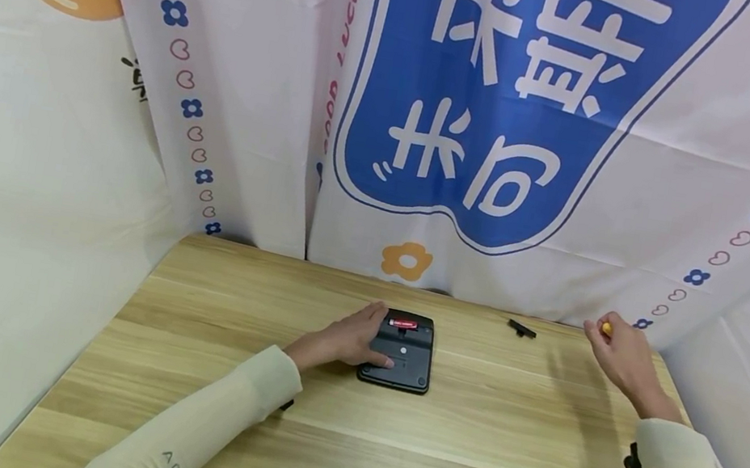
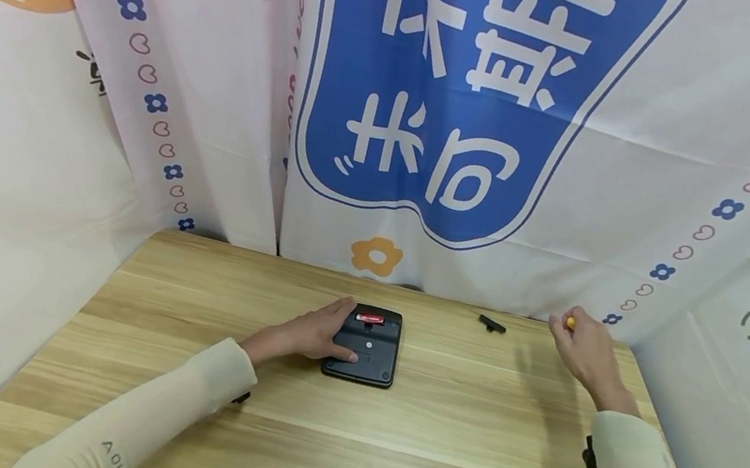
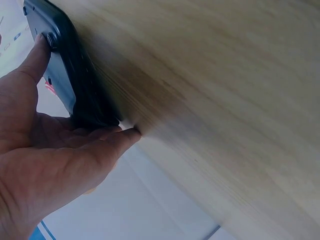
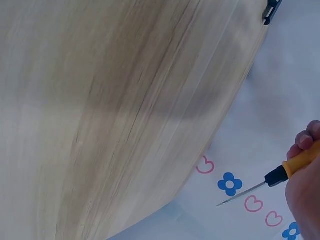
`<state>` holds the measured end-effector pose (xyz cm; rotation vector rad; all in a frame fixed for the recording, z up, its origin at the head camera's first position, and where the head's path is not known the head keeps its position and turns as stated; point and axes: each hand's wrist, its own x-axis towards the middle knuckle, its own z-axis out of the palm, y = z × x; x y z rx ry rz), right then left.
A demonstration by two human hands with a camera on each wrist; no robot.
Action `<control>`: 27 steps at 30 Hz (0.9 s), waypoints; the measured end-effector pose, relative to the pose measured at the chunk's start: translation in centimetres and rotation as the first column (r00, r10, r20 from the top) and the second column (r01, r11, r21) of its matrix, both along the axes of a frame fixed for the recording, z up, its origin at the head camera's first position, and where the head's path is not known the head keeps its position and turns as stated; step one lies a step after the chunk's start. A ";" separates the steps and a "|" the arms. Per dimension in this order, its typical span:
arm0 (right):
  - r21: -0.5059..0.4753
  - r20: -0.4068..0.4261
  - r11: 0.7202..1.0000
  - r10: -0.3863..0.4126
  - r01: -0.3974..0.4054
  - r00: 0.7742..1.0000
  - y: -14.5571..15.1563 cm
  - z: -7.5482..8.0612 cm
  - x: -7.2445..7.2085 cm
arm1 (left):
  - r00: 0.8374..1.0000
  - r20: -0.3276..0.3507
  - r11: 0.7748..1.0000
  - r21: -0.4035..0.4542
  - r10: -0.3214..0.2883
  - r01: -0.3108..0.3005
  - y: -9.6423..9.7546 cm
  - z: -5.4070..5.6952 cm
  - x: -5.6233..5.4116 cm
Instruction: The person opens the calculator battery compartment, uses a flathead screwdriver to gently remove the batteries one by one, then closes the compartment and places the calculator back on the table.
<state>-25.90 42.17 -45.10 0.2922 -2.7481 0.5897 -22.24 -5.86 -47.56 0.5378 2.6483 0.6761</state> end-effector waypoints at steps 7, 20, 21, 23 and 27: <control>0.090 0.063 0.996 0.010 -0.016 0.998 0.8 -0.3 -0.2 | 1.000 0.005 1.000 -0.008 0.003 -0.003 -0.1 0.0 0.0; 0.189 0.209 0.979 0.034 -0.074 0.977 1.1 -1.7 -0.5 | 1.000 0.000 1.000 -0.013 -0.009 0.009 0.0 0.0 0.0; 0.186 0.207 0.979 0.039 -0.078 0.978 1.1 -1.8 -0.5 | 1.000 -0.001 1.000 -0.014 -0.011 0.011 0.0 0.0 0.0; 0.185 0.202 0.979 0.048 -0.086 0.978 1.2 -2.0 -0.5 | 1.000 -0.002 1.000 -0.015 -0.013 0.013 0.0 0.0 -0.1; 0.178 0.184 0.978 0.079 -0.112 0.980 1.4 -2.5 -0.5 | 1.000 -0.002 1.000 -0.015 -0.014 0.014 0.0 0.0 -0.1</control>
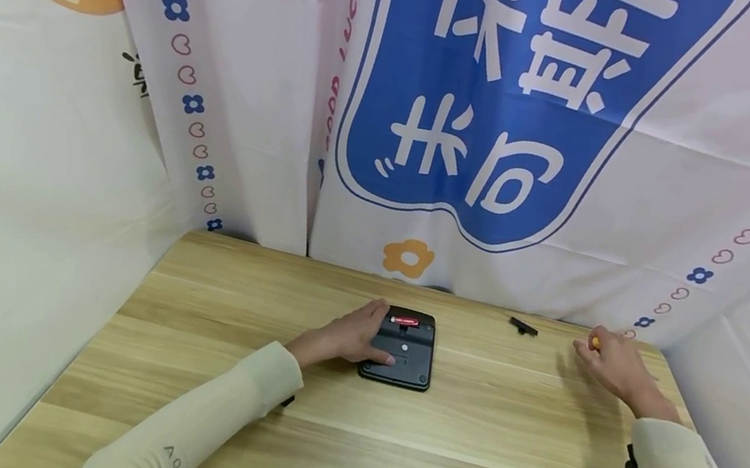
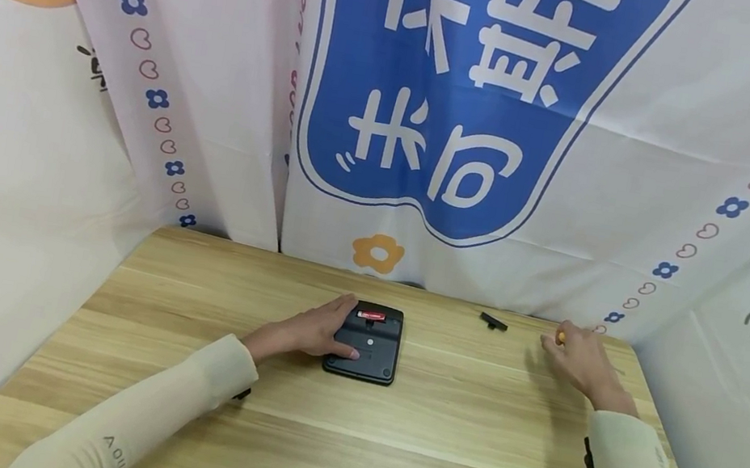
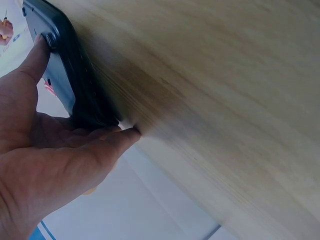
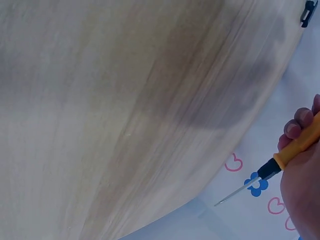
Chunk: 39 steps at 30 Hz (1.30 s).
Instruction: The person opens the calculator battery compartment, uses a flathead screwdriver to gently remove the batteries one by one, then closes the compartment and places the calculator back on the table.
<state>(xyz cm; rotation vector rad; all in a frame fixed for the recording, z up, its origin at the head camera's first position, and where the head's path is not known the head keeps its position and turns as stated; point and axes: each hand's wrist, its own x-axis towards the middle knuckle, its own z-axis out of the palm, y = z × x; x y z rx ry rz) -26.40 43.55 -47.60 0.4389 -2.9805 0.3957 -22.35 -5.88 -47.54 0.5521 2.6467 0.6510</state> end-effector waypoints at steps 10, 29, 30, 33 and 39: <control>0.013 0.149 1.000 -0.012 0.010 0.989 0.2 -0.8 0.4 | 1.000 0.001 1.000 -0.012 0.002 -0.002 0.1 0.0 0.0; 0.022 0.151 0.999 0.036 -0.040 0.988 0.1 -2.5 1.0 | 1.000 0.000 1.000 -0.002 -0.005 0.005 0.1 0.2 0.1; 0.025 0.149 0.999 0.037 -0.041 0.988 0.0 -2.5 1.0 | 1.000 0.000 1.000 -0.002 -0.005 0.005 0.1 0.2 0.1; 0.030 0.145 0.999 0.033 -0.038 0.989 0.0 -2.6 1.0 | 1.000 0.000 1.000 -0.002 -0.001 0.001 0.1 0.2 0.1; 0.041 0.128 0.999 0.029 -0.034 0.991 -0.3 -2.9 1.0 | 1.000 -0.003 1.000 0.003 -0.002 0.002 -0.1 0.2 0.1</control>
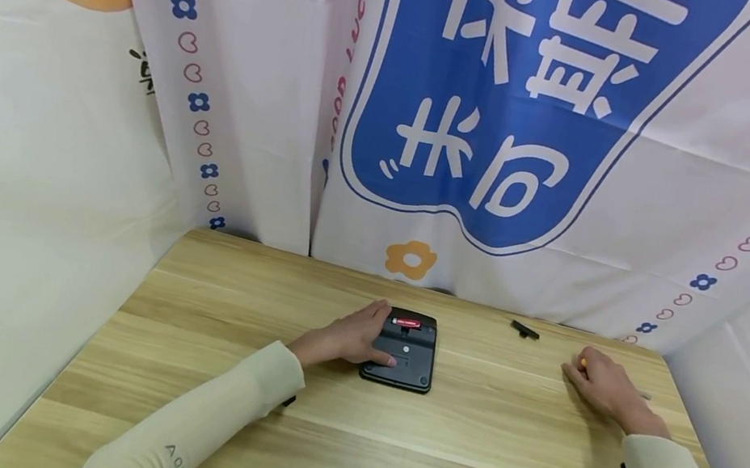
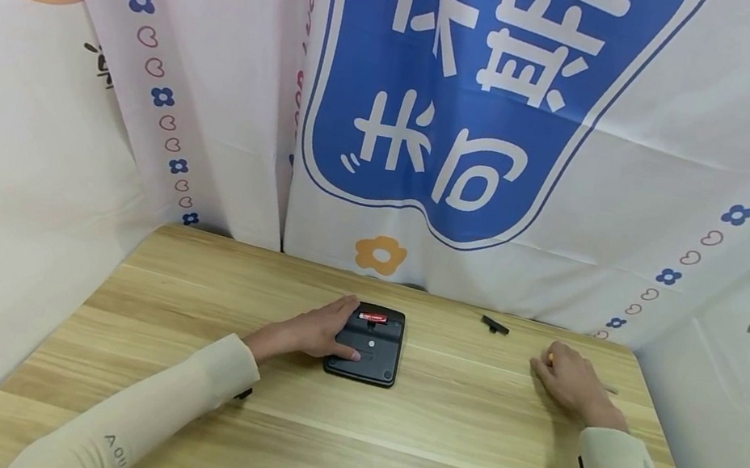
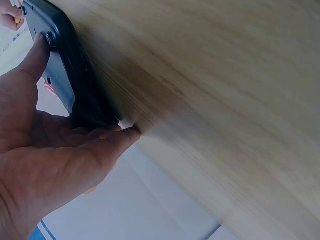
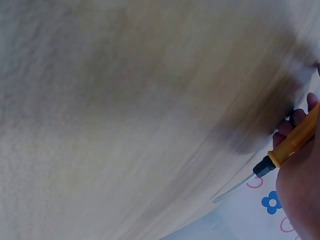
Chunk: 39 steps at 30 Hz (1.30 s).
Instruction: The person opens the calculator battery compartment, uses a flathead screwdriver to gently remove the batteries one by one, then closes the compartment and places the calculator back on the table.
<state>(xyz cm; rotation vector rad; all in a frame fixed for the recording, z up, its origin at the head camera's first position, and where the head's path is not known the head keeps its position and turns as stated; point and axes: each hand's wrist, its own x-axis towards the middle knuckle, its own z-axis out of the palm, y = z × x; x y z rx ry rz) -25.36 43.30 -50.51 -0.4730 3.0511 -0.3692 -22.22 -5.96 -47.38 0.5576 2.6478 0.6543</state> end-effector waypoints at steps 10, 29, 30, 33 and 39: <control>-0.013 -0.063 1.000 -0.001 0.000 0.998 0.0 -0.7 0.4 | 1.000 0.010 1.000 -0.015 -0.004 0.005 0.0 0.1 0.0; 0.006 -0.065 0.999 -0.042 0.043 0.997 -0.1 -1.8 0.9 | 1.000 0.009 1.000 -0.020 -0.008 0.008 0.1 0.1 -0.1; 0.005 -0.074 0.999 -0.045 0.046 0.996 -0.1 -1.8 1.0 | 1.000 0.007 1.000 -0.020 -0.008 0.008 0.1 0.0 -0.1; 0.001 -0.097 0.999 -0.050 0.050 0.994 -0.2 -1.9 1.1 | 1.000 0.007 1.000 -0.019 -0.006 0.006 0.1 -0.1 -0.1; 0.000 -0.090 0.999 -0.054 0.055 0.994 -0.4 -1.9 1.2 | 1.000 0.007 1.000 -0.031 -0.006 0.006 0.1 0.2 0.0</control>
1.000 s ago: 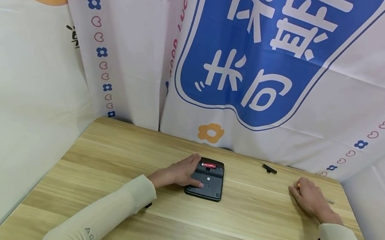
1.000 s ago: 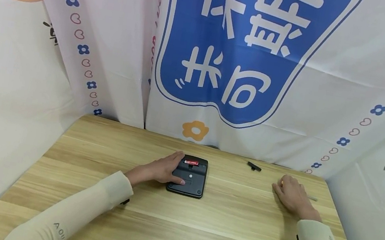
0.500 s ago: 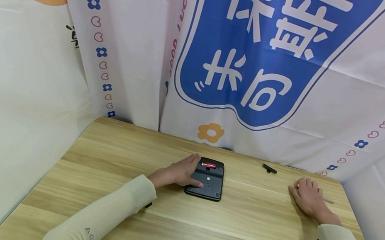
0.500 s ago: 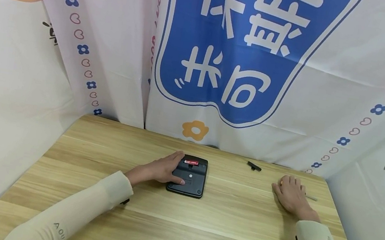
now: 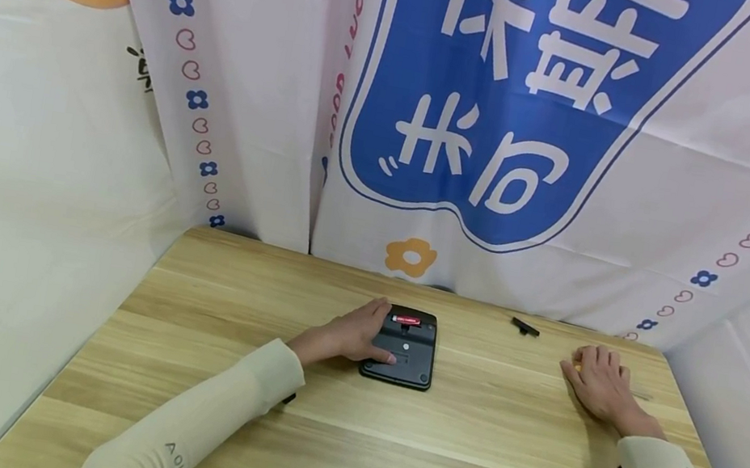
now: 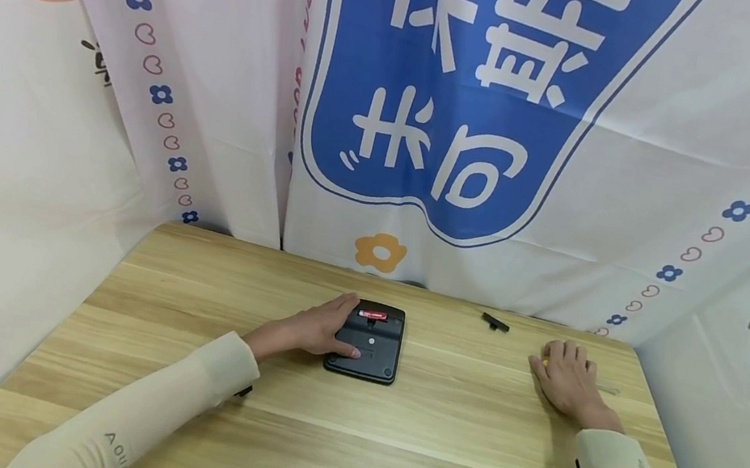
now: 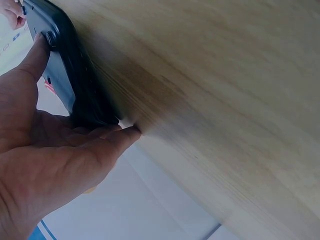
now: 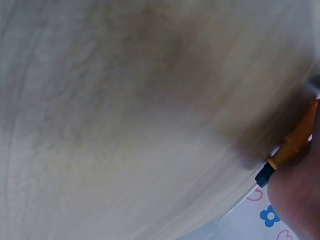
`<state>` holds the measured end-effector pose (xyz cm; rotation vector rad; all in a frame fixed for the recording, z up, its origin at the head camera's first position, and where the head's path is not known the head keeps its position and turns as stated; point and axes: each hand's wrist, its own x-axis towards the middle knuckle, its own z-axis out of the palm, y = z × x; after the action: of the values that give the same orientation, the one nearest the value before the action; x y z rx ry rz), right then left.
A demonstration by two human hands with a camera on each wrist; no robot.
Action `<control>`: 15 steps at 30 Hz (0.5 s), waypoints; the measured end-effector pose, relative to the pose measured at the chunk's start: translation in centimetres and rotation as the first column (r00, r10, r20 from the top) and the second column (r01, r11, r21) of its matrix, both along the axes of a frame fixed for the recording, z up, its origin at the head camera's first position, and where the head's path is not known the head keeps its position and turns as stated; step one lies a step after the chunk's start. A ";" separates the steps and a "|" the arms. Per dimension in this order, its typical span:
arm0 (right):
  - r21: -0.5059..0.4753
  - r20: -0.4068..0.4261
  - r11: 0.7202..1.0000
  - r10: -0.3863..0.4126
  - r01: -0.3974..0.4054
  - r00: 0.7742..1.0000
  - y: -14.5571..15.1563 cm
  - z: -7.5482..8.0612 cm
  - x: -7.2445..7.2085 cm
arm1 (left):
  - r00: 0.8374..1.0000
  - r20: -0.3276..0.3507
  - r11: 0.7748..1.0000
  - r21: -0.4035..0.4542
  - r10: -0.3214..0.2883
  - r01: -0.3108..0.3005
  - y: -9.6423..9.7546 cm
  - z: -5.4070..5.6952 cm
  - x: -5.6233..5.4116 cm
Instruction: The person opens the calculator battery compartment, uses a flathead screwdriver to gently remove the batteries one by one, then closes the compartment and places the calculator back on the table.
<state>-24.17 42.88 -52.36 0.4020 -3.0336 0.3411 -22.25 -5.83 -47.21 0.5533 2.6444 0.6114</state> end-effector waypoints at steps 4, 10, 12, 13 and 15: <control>0.004 0.008 1.000 -0.001 0.001 1.000 0.0 0.1 0.0 | 1.000 0.001 1.000 -0.001 0.000 0.000 0.0 0.1 0.0; 0.000 0.008 1.000 0.024 -0.024 1.000 0.0 0.3 0.1 | 1.000 -0.005 1.000 0.004 -0.007 0.007 0.0 0.2 0.0; 0.000 0.018 0.999 0.032 -0.032 0.999 0.0 0.4 0.2 | 1.000 -0.005 1.000 0.004 -0.007 0.007 0.0 0.2 0.0; 0.002 0.023 0.999 0.035 -0.035 0.999 0.0 0.3 0.2 | 1.000 -0.006 1.000 0.005 -0.008 0.008 0.0 0.2 0.0; 0.008 0.032 0.999 0.035 -0.036 0.999 0.1 0.3 0.2 | 1.000 -0.003 1.000 0.005 -0.008 0.008 0.0 0.1 0.0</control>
<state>-23.99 42.94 -52.11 0.4559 -3.0628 0.3396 -22.25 -5.80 -47.10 0.5658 2.6428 0.6162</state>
